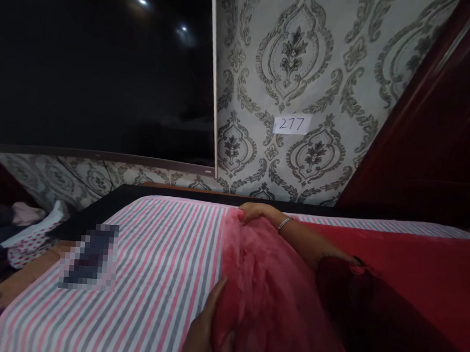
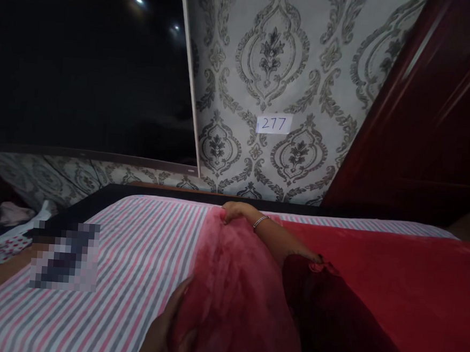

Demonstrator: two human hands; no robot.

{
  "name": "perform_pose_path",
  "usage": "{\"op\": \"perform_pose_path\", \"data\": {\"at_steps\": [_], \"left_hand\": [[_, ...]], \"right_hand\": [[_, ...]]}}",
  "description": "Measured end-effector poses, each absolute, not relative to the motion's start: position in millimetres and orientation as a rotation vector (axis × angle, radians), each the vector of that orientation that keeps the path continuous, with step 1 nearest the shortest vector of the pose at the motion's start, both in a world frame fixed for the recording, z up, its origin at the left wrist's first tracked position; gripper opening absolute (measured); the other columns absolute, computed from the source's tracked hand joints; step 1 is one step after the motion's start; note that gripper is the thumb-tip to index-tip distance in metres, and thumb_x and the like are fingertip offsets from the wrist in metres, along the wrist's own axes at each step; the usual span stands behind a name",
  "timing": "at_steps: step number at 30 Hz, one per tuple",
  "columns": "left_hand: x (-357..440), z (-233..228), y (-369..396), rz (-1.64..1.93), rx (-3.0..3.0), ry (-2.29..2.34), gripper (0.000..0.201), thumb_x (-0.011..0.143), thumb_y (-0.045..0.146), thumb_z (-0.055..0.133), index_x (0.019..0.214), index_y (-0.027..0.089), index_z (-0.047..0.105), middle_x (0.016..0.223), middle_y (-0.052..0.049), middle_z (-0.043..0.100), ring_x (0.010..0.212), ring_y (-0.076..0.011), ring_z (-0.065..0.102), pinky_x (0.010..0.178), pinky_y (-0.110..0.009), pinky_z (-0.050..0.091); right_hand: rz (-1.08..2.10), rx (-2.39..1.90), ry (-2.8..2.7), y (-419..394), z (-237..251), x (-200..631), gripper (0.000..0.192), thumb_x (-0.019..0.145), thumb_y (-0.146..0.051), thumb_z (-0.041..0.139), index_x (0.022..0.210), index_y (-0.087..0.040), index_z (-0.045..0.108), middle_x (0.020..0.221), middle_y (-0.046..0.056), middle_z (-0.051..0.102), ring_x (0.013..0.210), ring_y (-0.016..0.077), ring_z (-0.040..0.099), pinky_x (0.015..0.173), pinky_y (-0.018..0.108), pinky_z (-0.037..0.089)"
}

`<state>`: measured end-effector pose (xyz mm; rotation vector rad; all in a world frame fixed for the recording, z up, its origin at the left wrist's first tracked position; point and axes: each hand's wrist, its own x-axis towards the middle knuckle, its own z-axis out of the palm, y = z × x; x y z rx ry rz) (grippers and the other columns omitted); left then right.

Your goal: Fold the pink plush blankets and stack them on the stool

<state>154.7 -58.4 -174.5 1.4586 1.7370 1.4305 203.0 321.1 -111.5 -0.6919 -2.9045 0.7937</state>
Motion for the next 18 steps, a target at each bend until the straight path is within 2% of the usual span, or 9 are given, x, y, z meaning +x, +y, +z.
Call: {"op": "perform_pose_path", "data": {"at_steps": [2, 4, 7, 11, 15, 18], "left_hand": [[155.2, -176.5, -58.3, 1.471, 1.274, 1.702, 0.074, 0.086, 0.039, 0.061, 0.154, 0.024, 0.037, 0.150, -0.010, 0.054, 0.135, -0.0285, 0.053, 0.113, -0.039, 0.043], [155.2, -178.7, -58.1, 1.477, 1.117, 1.657, 0.084, 0.084, 0.046, 0.065, 0.156, 0.023, 0.030, 0.147, -0.012, 0.056, 0.132, -0.0294, 0.056, 0.109, -0.041, 0.047], [156.9, -181.0, -57.7, 1.492, 1.050, 1.689, 0.081, 0.081, 0.045, 0.069, 0.151, 0.020, 0.039, 0.149, -0.012, 0.053, 0.138, -0.0306, 0.049, 0.117, -0.044, 0.038], [163.6, -177.7, -58.1, 1.569, 1.095, 1.672, 0.068, 0.083, 0.032, 0.063, 0.148, 0.019, 0.046, 0.152, -0.010, 0.050, 0.144, -0.0277, 0.042, 0.122, -0.043, 0.028], [169.5, -162.6, -60.5, 1.613, 1.123, 1.595, 0.068, 0.080, 0.025, 0.062, 0.146, 0.020, 0.049, 0.153, -0.009, 0.049, 0.144, -0.0268, 0.042, 0.122, -0.042, 0.029], [170.2, -141.5, -64.1, 1.601, 1.149, 1.502, 0.068, 0.079, 0.025, 0.062, 0.146, 0.020, 0.049, 0.152, -0.010, 0.050, 0.141, -0.0279, 0.045, 0.120, -0.043, 0.033]], "right_hand": [[0.856, -0.747, -2.918, 321.8, -111.0, 208.7, 0.015, 0.057, -0.019, 0.081, 0.067, -0.016, 0.072, 0.067, -0.002, 0.071, 0.063, 0.0187, 0.065, 0.060, 0.026, 0.053], [0.888, -0.789, -2.888, 319.8, -111.3, 215.5, 0.014, 0.061, -0.020, 0.079, 0.073, -0.016, 0.072, 0.073, -0.001, 0.072, 0.069, 0.0192, 0.066, 0.063, 0.026, 0.053], [0.875, -0.838, -2.792, 311.5, -113.6, 225.8, 0.018, 0.065, -0.021, 0.075, 0.082, -0.017, 0.070, 0.085, 0.001, 0.074, 0.081, 0.0211, 0.067, 0.070, 0.027, 0.054], [0.819, -0.833, -2.666, 297.8, -114.4, 237.4, 0.017, 0.070, -0.023, 0.067, 0.087, -0.018, 0.065, 0.093, 0.002, 0.072, 0.090, 0.0236, 0.066, 0.080, 0.031, 0.054], [0.783, -0.793, -2.554, 297.7, -104.0, 247.3, 0.015, 0.072, -0.024, 0.062, 0.086, -0.019, 0.061, 0.092, 0.004, 0.070, 0.089, 0.0251, 0.065, 0.085, 0.037, 0.052], [0.785, -0.770, -2.407, 302.6, -85.9, 252.5, 0.017, 0.069, -0.028, 0.065, 0.084, -0.021, 0.059, 0.087, 0.002, 0.069, 0.082, 0.0236, 0.064, 0.079, 0.037, 0.053]]}}
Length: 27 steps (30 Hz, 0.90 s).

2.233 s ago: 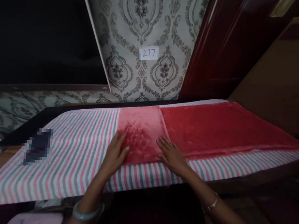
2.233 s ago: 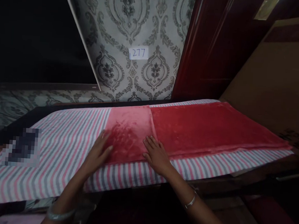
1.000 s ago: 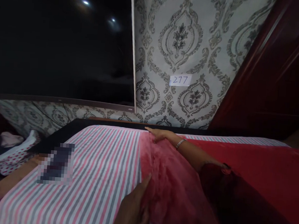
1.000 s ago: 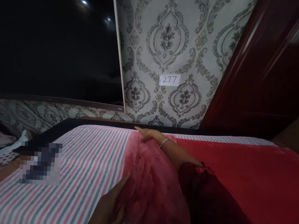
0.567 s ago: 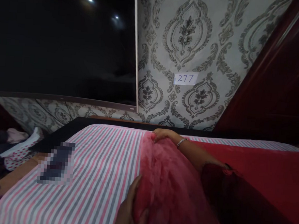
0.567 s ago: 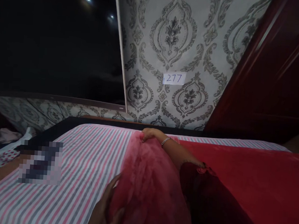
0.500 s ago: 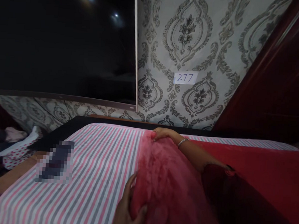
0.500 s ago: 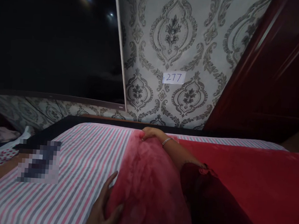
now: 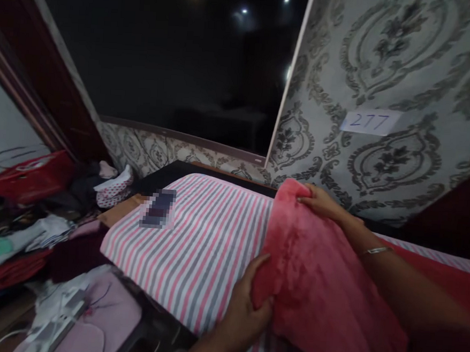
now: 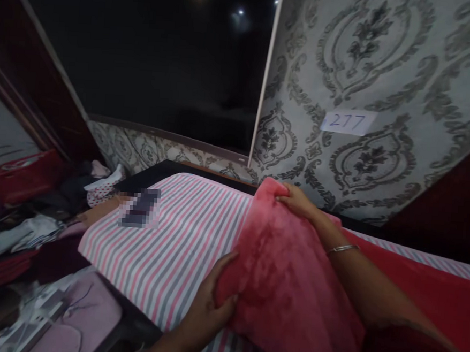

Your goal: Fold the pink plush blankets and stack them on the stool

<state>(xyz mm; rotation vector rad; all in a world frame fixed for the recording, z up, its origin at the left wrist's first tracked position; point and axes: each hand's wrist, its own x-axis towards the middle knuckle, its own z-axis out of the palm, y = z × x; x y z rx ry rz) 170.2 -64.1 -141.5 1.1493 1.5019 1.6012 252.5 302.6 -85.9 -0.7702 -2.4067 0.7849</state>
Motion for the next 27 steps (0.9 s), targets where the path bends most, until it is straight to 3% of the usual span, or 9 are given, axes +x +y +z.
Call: {"op": "perform_pose_path", "data": {"at_steps": [5, 9, 13, 16, 19, 22, 27], "left_hand": [[147.1, -99.3, -74.4, 1.711, 1.127, 1.422, 0.064, 0.078, 0.027, 0.063, 0.141, 0.020, 0.054, 0.147, -0.010, 0.055, 0.135, -0.0290, 0.051, 0.111, -0.040, 0.044], [96.2, -81.0, -89.1, 1.908, 1.051, 1.630, 0.061, 0.077, 0.032, 0.066, 0.136, 0.021, 0.057, 0.139, -0.008, 0.061, 0.122, -0.0285, 0.060, 0.099, -0.037, 0.052], [41.2, -99.0, -104.3, 1.951, 0.888, 1.892, 0.066, 0.073, 0.035, 0.068, 0.136, 0.020, 0.055, 0.115, -0.007, 0.069, 0.098, -0.0248, 0.067, 0.084, -0.034, 0.055], [16.5, -133.7, -109.3, 1.846, 0.795, 2.054, 0.063, 0.070, 0.035, 0.068, 0.130, 0.018, 0.059, 0.097, -0.005, 0.070, 0.088, -0.0233, 0.068, 0.083, -0.035, 0.054], [7.1, -165.9, -108.7, 1.757, 0.807, 2.194, 0.055, 0.069, 0.036, 0.064, 0.121, 0.018, 0.062, 0.103, -0.007, 0.072, 0.095, -0.0263, 0.068, 0.091, -0.040, 0.052], [3.6, -180.0, -109.0, 1.656, 0.916, 2.334, 0.056, 0.073, 0.040, 0.062, 0.125, 0.017, 0.061, 0.115, -0.011, 0.070, 0.104, -0.0299, 0.066, 0.096, -0.044, 0.051], [-6.6, -169.8, -114.9, 1.455, 1.213, 2.596, 0.056, 0.085, 0.048, 0.055, 0.130, 0.016, 0.058, 0.124, -0.017, 0.064, 0.118, -0.0349, 0.060, 0.103, -0.051, 0.047]], "right_hand": [[0.734, -0.723, -2.391, 298.0, -38.2, 233.1, 0.014, 0.071, -0.031, 0.067, 0.077, -0.022, 0.057, 0.075, 0.002, 0.065, 0.070, 0.0210, 0.060, 0.069, 0.034, 0.049], [0.603, -0.665, -2.346, 283.0, -17.4, 172.3, 0.016, 0.074, -0.032, 0.068, 0.081, -0.021, 0.058, 0.081, 0.003, 0.066, 0.077, 0.0216, 0.060, 0.073, 0.034, 0.049], [0.506, -0.702, -2.381, 264.2, -44.7, 98.4, 0.018, 0.075, -0.029, 0.069, 0.087, -0.019, 0.061, 0.090, 0.004, 0.068, 0.084, 0.0227, 0.062, 0.079, 0.034, 0.050], [0.472, -0.848, -2.548, 250.7, -83.8, 62.9, 0.019, 0.077, -0.025, 0.069, 0.095, -0.019, 0.065, 0.097, 0.007, 0.071, 0.092, 0.0253, 0.065, 0.081, 0.034, 0.050], [0.473, -0.912, -2.628, 244.0, -114.2, 49.5, 0.021, 0.080, -0.023, 0.069, 0.099, -0.017, 0.068, 0.101, 0.010, 0.072, 0.097, 0.0285, 0.066, 0.084, 0.036, 0.050], [0.468, -0.925, -2.682, 245.5, -124.4, 50.2, 0.030, 0.087, -0.023, 0.063, 0.115, -0.016, 0.067, 0.115, 0.012, 0.071, 0.108, 0.0281, 0.065, 0.093, 0.036, 0.049], [0.433, -0.979, -2.760, 252.7, -115.5, 79.4, 0.061, 0.090, -0.027, 0.065, 0.147, -0.020, 0.048, 0.149, 0.012, 0.052, 0.136, 0.0317, 0.048, 0.111, 0.047, 0.039]]}}
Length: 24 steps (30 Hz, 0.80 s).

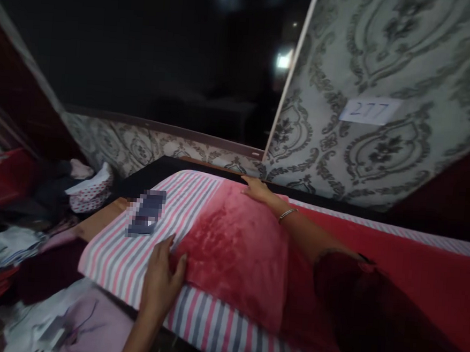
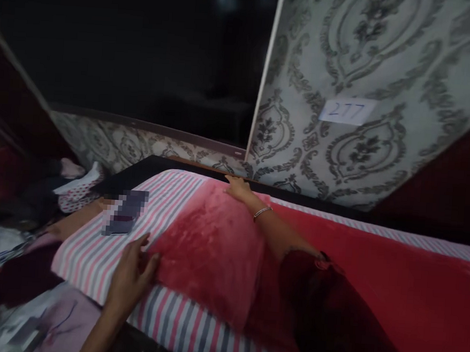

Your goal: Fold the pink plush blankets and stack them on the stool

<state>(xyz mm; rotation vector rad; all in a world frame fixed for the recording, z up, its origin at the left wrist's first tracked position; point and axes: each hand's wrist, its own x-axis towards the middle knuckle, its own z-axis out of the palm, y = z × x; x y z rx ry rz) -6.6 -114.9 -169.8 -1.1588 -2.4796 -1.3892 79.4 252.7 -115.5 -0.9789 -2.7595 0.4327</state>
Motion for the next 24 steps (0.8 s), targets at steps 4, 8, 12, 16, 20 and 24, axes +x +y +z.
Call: {"op": "perform_pose_path", "data": {"at_steps": [4, 8, 12, 16, 20, 24], "left_hand": [[12.7, -155.3, -100.4, -1.094, -1.489, -2.277, 0.050, 0.093, 0.040, 0.048, 0.137, 0.016, 0.057, 0.141, -0.018, 0.057, 0.135, -0.0360, 0.048, 0.114, -0.054, 0.035], [83.5, -156.8, -69.3, -0.852, -2.020, -2.060, 0.057, 0.095, 0.031, 0.048, 0.150, 0.018, 0.044, 0.156, -0.013, 0.046, 0.147, -0.0315, 0.036, 0.120, -0.054, 0.027], [148.2, -176.4, -49.7, -0.581, -2.227, -2.005, 0.069, 0.089, 0.036, 0.059, 0.151, 0.014, 0.041, 0.159, -0.019, 0.038, 0.149, -0.0370, 0.029, 0.117, -0.064, 0.025], [161.7, -189.0, -47.3, -0.498, -2.149, -2.005, 0.069, 0.087, 0.038, 0.064, 0.149, 0.016, 0.045, 0.159, -0.022, 0.037, 0.149, -0.0398, 0.029, 0.116, -0.068, 0.023], [157.1, -177.5, -50.8, -0.581, -2.121, -2.032, 0.064, 0.090, 0.034, 0.058, 0.149, 0.012, 0.043, 0.151, -0.020, 0.048, 0.142, -0.0339, 0.041, 0.114, -0.055, 0.034], [166.3, -159.3, -48.9, -0.585, -1.955, -2.181, 0.051, 0.088, 0.029, 0.059, 0.135, 0.009, 0.054, 0.129, -0.020, 0.061, 0.118, -0.0342, 0.057, 0.099, -0.051, 0.047]], "right_hand": [[0.355, -1.061, -2.754, 245.5, -111.6, 130.3, 0.060, 0.098, -0.038, 0.054, 0.155, -0.024, 0.038, 0.163, 0.011, 0.032, 0.150, 0.0343, 0.025, 0.118, 0.060, 0.022], [0.246, -1.170, -2.787, 233.1, -120.6, 185.9, 0.058, 0.104, -0.045, 0.038, 0.159, -0.026, 0.030, 0.166, 0.009, 0.025, 0.153, 0.0337, 0.017, 0.118, 0.063, 0.019], [0.342, -1.255, -2.808, 232.0, -133.6, 220.2, 0.059, 0.105, -0.049, 0.034, 0.160, -0.027, 0.027, 0.168, 0.006, 0.017, 0.152, 0.0337, 0.018, 0.119, 0.058, 0.024], [0.404, -1.309, -2.738, 234.6, -134.8, 227.2, 0.058, 0.104, -0.047, 0.040, 0.157, -0.026, 0.036, 0.163, 0.007, 0.031, 0.147, 0.0312, 0.033, 0.118, 0.047, 0.030], [0.432, -1.378, -2.584, 224.8, -129.8, 227.8, 0.056, 0.103, -0.042, 0.043, 0.154, -0.020, 0.041, 0.151, 0.012, 0.050, 0.141, 0.0323, 0.043, 0.113, 0.045, 0.038], [0.493, -1.435, -2.431, 212.3, -132.0, 234.7, 0.055, 0.103, -0.039, 0.039, 0.152, -0.016, 0.041, 0.141, 0.017, 0.059, 0.133, 0.0335, 0.052, 0.106, 0.045, 0.044]]}}
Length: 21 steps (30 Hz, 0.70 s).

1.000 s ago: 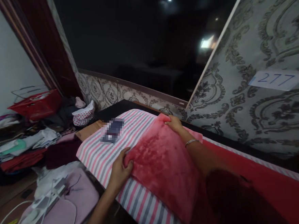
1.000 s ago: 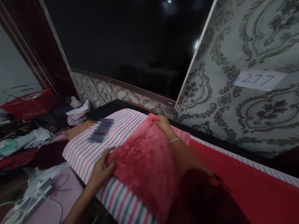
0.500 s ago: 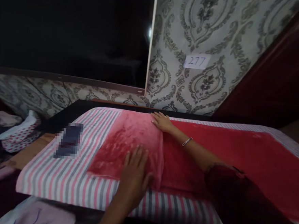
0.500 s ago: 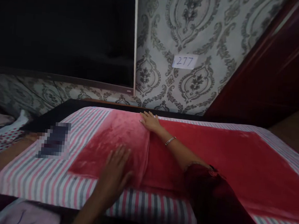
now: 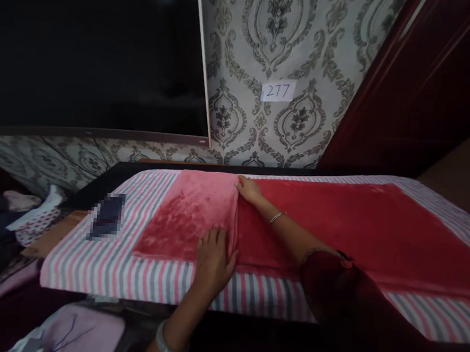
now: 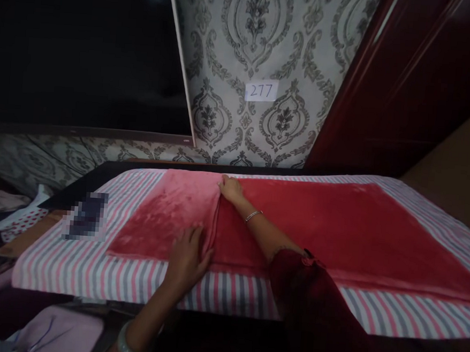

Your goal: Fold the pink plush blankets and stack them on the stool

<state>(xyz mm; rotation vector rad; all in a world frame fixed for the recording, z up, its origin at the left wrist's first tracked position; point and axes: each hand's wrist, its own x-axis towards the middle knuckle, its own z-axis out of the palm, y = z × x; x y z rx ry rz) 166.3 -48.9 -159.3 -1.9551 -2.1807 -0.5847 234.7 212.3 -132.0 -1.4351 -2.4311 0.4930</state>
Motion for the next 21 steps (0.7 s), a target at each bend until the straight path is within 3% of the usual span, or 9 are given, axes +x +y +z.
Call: {"op": "perform_pose_path", "data": {"at_steps": [6, 9, 13, 21], "left_hand": [[183.2, -152.7, -38.8, -0.440, -1.907, -2.233, 0.036, 0.086, 0.017, 0.057, 0.121, 0.011, 0.059, 0.120, -0.019, 0.061, 0.109, -0.0325, 0.058, 0.091, -0.046, 0.048], [184.3, -152.2, -35.3, -0.397, -1.909, -2.245, 0.030, 0.085, 0.010, 0.053, 0.113, 0.012, 0.062, 0.109, -0.016, 0.063, 0.100, -0.0295, 0.060, 0.086, -0.043, 0.048], [184.0, -152.1, -33.8, -0.371, -1.944, -2.214, 0.029, 0.083, 0.006, 0.050, 0.108, 0.013, 0.063, 0.102, -0.014, 0.063, 0.096, -0.0281, 0.060, 0.084, -0.041, 0.047], [181.7, -163.2, -36.2, -0.435, -2.057, -2.081, 0.031, 0.085, 0.006, 0.052, 0.112, 0.016, 0.065, 0.095, -0.010, 0.063, 0.091, -0.0269, 0.061, 0.079, -0.039, 0.050]], "right_hand": [[0.654, -1.424, -2.337, 214.9, -139.3, 228.7, 0.063, 0.097, -0.039, 0.050, 0.153, -0.013, 0.038, 0.139, 0.015, 0.062, 0.124, 0.0297, 0.060, 0.100, 0.039, 0.050], [0.687, -1.379, -2.303, 217.3, -142.2, 218.5, 0.069, 0.089, -0.026, 0.058, 0.154, -0.014, 0.038, 0.139, 0.013, 0.062, 0.122, 0.0279, 0.062, 0.101, 0.037, 0.050], [0.700, -1.311, -2.253, 215.0, -147.2, 212.6, 0.068, 0.086, -0.010, 0.051, 0.153, -0.015, 0.041, 0.144, 0.011, 0.058, 0.127, 0.0238, 0.058, 0.107, 0.033, 0.046], [0.715, -1.317, -2.191, 211.0, -149.0, 215.4, 0.059, 0.091, -0.014, 0.052, 0.150, -0.014, 0.044, 0.140, 0.010, 0.061, 0.124, 0.0210, 0.060, 0.105, 0.030, 0.047]]}}
